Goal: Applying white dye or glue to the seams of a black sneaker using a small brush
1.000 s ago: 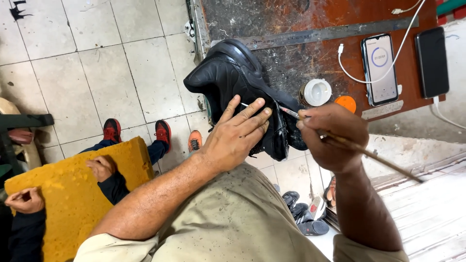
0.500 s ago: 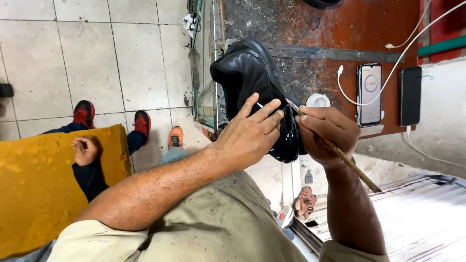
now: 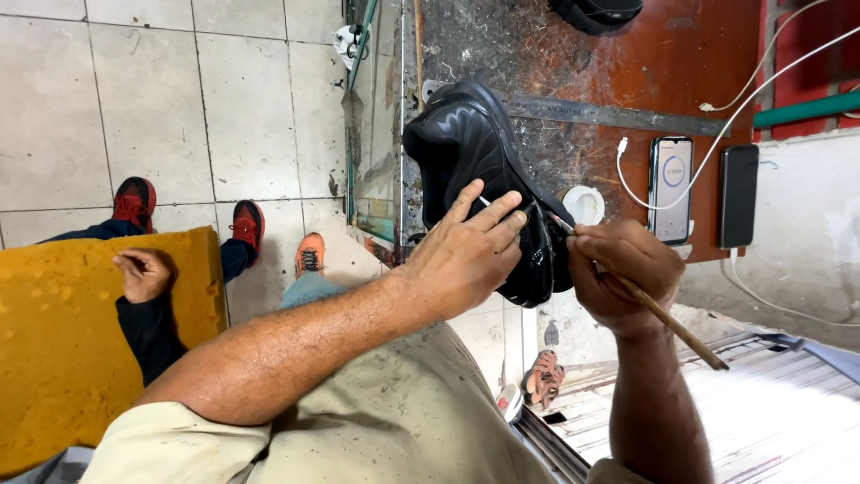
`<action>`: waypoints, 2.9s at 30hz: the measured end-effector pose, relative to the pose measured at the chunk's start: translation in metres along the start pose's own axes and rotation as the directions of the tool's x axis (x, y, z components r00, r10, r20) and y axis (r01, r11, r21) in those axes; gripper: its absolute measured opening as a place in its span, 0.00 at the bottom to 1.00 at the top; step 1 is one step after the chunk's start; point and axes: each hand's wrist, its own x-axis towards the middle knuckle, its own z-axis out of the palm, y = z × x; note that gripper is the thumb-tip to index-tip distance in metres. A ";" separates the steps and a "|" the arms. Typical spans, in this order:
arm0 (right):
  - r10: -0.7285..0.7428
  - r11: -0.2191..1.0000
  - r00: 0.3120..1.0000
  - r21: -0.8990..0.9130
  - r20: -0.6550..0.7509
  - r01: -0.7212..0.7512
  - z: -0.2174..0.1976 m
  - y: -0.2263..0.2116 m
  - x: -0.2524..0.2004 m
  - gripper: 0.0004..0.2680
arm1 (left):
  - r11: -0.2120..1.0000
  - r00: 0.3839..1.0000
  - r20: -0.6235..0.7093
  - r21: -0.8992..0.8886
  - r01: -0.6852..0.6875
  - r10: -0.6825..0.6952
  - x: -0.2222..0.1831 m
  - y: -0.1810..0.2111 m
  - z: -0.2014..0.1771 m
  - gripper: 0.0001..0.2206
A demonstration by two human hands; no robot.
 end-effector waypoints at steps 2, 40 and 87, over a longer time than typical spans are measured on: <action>-0.011 1.000 0.999 0.026 -0.030 0.012 0.005 0.004 -0.001 0.04 | 1.000 1.000 0.012 0.002 -0.004 0.004 0.002 0.000 -0.004 0.08; 0.105 0.974 0.981 0.216 -0.165 -0.068 0.000 0.021 -0.023 0.06 | 0.997 0.997 0.070 0.064 -0.036 0.032 -0.005 -0.003 -0.023 0.09; 0.745 0.619 0.663 0.444 -0.071 -0.648 -0.034 0.092 -0.059 0.06 | 0.992 0.989 0.147 0.126 -0.032 0.013 -0.014 -0.004 -0.032 0.10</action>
